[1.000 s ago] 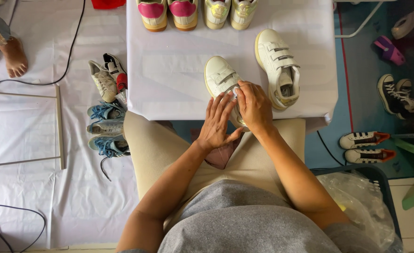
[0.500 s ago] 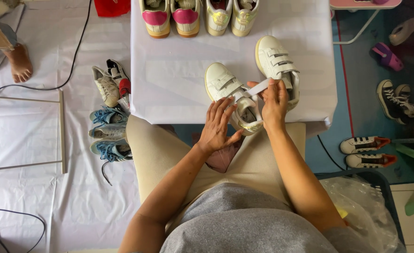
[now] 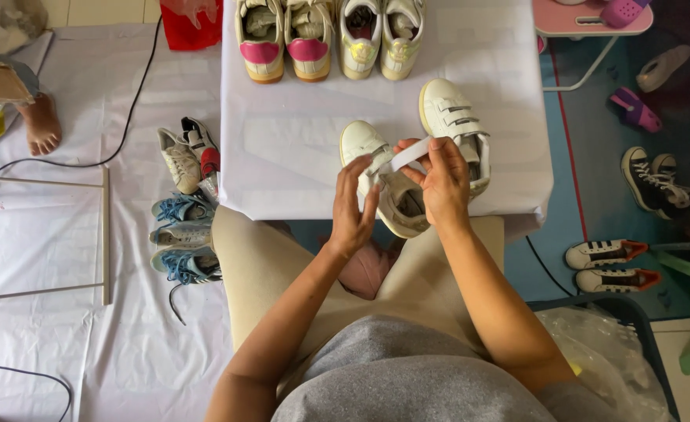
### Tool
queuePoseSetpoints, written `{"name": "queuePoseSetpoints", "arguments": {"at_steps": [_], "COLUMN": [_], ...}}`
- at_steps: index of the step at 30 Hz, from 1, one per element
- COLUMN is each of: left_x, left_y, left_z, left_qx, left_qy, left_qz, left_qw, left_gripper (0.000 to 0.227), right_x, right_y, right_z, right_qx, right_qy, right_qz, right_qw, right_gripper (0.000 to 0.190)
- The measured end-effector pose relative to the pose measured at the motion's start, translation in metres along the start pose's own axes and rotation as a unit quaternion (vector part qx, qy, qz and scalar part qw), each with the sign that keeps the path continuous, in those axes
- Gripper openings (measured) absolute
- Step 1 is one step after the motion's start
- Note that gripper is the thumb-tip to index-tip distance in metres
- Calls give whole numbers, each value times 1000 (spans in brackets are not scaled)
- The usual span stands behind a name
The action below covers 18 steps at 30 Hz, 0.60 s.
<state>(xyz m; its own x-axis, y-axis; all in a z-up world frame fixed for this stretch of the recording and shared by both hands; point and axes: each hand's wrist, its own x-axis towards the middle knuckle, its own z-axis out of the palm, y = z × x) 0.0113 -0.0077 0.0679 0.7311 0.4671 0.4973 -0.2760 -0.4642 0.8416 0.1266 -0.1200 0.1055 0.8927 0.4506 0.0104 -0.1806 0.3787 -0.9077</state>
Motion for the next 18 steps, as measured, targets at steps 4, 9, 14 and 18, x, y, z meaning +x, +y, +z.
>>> {"name": "queuePoseSetpoints", "arguments": {"at_steps": [4, 9, 14, 18], "left_x": [28, 39, 38, 25], "left_y": [17, 6, 0, -22], "left_z": [7, 19, 13, 10], "left_qx": [-105, -148, -123, -112], "left_qy": [-24, -59, -25, 9], "left_qz": [-94, -186, -217, -213], "left_qw": [990, 970, 968, 971], "left_gripper": [44, 41, 26, 19], "right_x": [-2, 3, 6, 9], "right_y": [1, -2, 5, 29], "right_z": [13, 10, -16, -40], "right_qx": [4, -88, -250, -434], "right_qy": [2, 12, -12, -52], "right_qz": [-6, -42, -96, -92], "right_qw": [1000, 995, 964, 895], "right_gripper": [17, 20, 18, 18]}}
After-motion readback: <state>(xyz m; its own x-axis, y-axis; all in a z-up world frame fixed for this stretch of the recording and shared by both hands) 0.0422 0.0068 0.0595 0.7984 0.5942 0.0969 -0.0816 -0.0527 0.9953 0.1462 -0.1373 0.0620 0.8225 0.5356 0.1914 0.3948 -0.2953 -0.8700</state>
